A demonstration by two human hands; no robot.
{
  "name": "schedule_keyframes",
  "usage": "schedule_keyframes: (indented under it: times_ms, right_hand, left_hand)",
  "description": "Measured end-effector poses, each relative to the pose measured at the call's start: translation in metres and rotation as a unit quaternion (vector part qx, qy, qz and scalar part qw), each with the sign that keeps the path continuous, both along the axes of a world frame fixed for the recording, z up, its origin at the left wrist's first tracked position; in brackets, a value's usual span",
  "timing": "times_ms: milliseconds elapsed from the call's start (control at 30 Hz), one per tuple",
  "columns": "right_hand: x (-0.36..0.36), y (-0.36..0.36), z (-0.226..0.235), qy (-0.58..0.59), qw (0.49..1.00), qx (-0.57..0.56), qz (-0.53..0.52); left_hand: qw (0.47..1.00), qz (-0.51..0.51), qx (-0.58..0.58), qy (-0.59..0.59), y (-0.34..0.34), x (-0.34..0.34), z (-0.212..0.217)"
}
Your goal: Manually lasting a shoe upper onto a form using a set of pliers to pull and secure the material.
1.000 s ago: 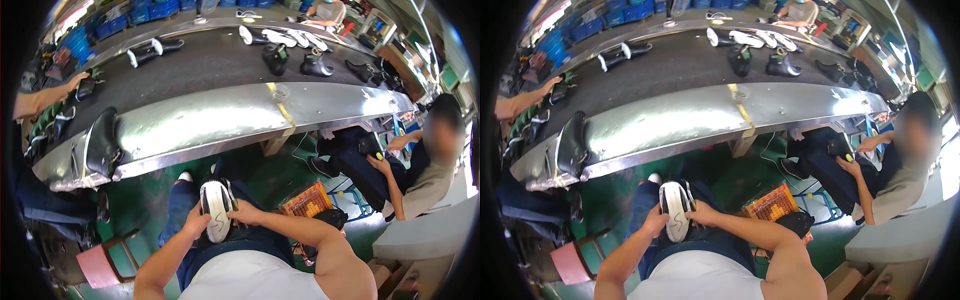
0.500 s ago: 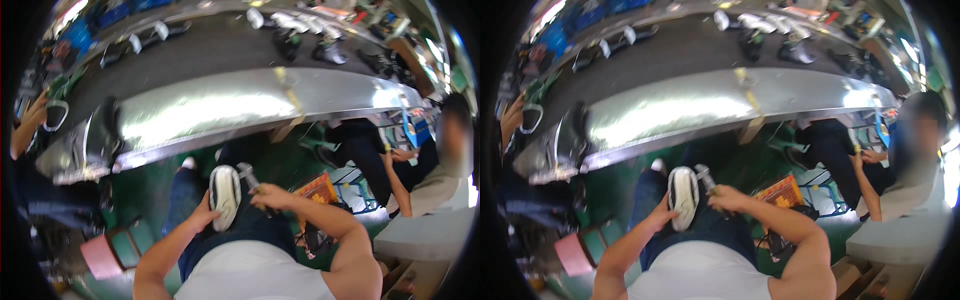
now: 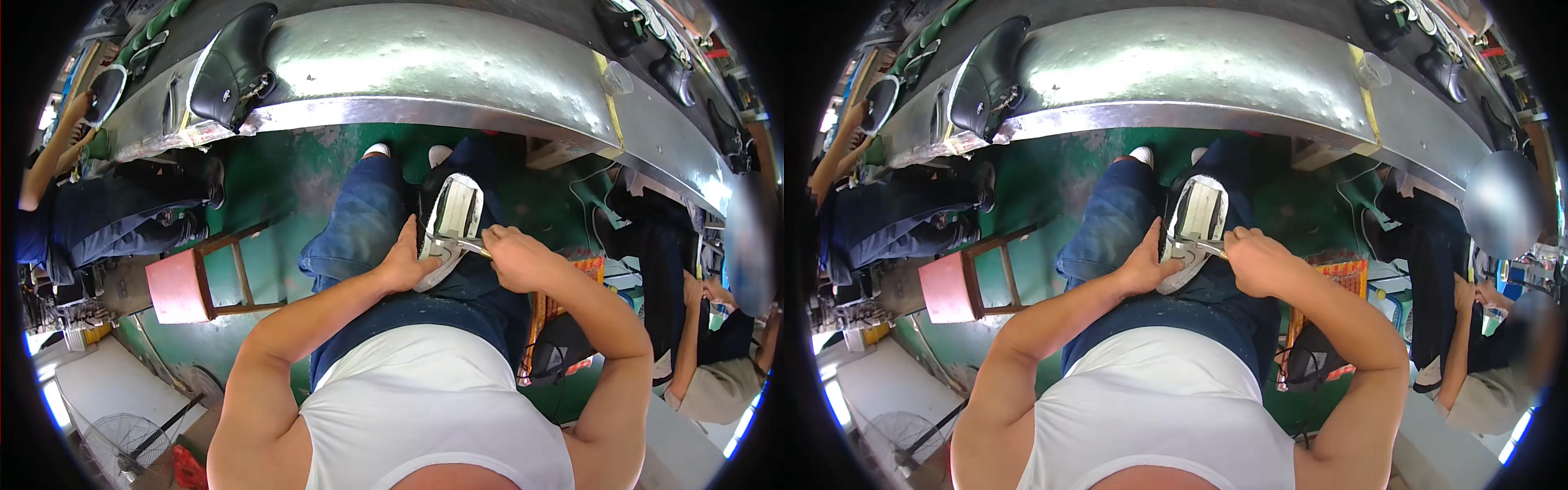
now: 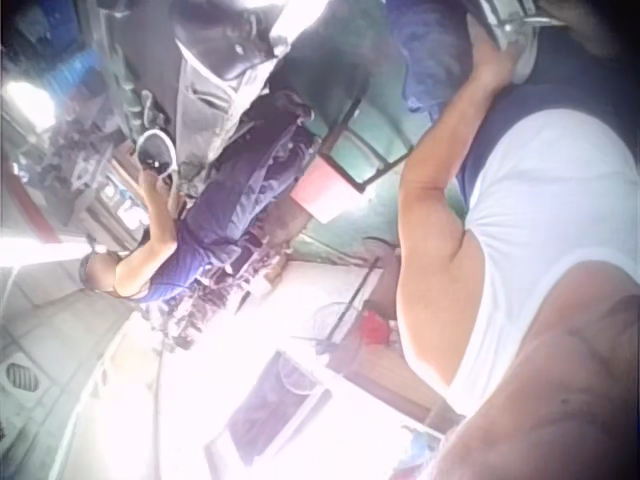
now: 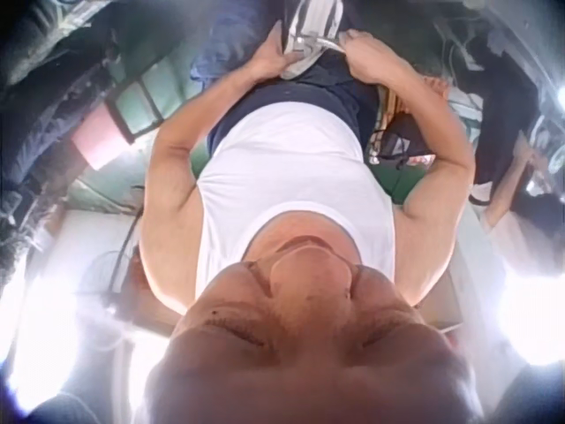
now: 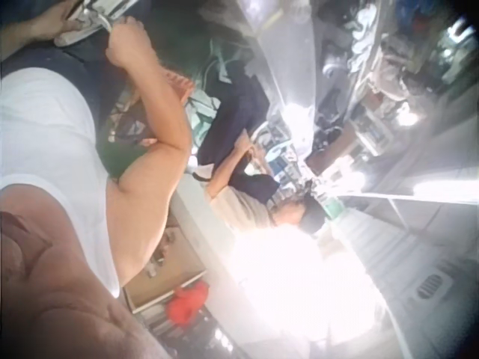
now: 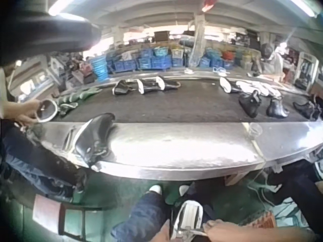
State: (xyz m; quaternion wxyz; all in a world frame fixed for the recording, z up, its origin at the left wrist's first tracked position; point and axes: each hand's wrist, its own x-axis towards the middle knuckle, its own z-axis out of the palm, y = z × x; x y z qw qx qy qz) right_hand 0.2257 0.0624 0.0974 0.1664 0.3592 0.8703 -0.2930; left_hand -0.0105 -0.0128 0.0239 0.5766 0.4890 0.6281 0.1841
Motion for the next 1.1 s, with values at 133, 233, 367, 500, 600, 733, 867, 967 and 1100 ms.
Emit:
schedule_keyframes:
  times_ms: [133,233,367,500,600,733,867,967,1100]
  right_hand:
    - [-0.050,0.027,0.052,-0.172,0.975,-0.122,0.068]
    - [-0.057,0.035,0.057,-0.165,0.969,-0.156,0.092]
    - [-0.034,0.024,0.001,-0.023,0.993,-0.112,0.035]
    - [-0.026,-0.005,-0.041,0.087,0.995,-0.055,-0.015]
    - [-0.029,-0.028,-0.054,0.120,0.987,-0.031,-0.099]
    - [-0.028,-0.030,-0.043,0.152,0.975,-0.008,-0.160]
    - [-0.015,-0.004,-0.015,0.017,0.993,-0.095,-0.074]
    - [-0.012,-0.005,-0.033,0.137,0.976,0.152,-0.069]
    - [-0.020,0.001,-0.038,0.062,0.991,0.099,-0.069]
  left_hand:
    - [0.999,0.024,0.014,-0.046,-0.011,-0.002,-0.021]
    - [0.948,0.163,-0.053,-0.267,-0.007,-0.003,-0.013]
    - [0.867,0.323,-0.136,-0.354,0.009,0.008,-0.012]
    - [0.929,0.345,-0.040,-0.128,0.012,0.012,-0.075]
    - [0.959,0.269,0.084,0.003,0.016,0.008,-0.068]
    - [0.965,0.195,0.159,0.072,0.011,0.005,-0.055]
    - [0.963,0.195,0.174,0.063,0.006,0.006,-0.049]
    - [0.954,0.146,0.240,0.100,0.004,0.005,-0.052]
    - [0.957,0.074,0.252,0.125,0.000,0.001,-0.045]
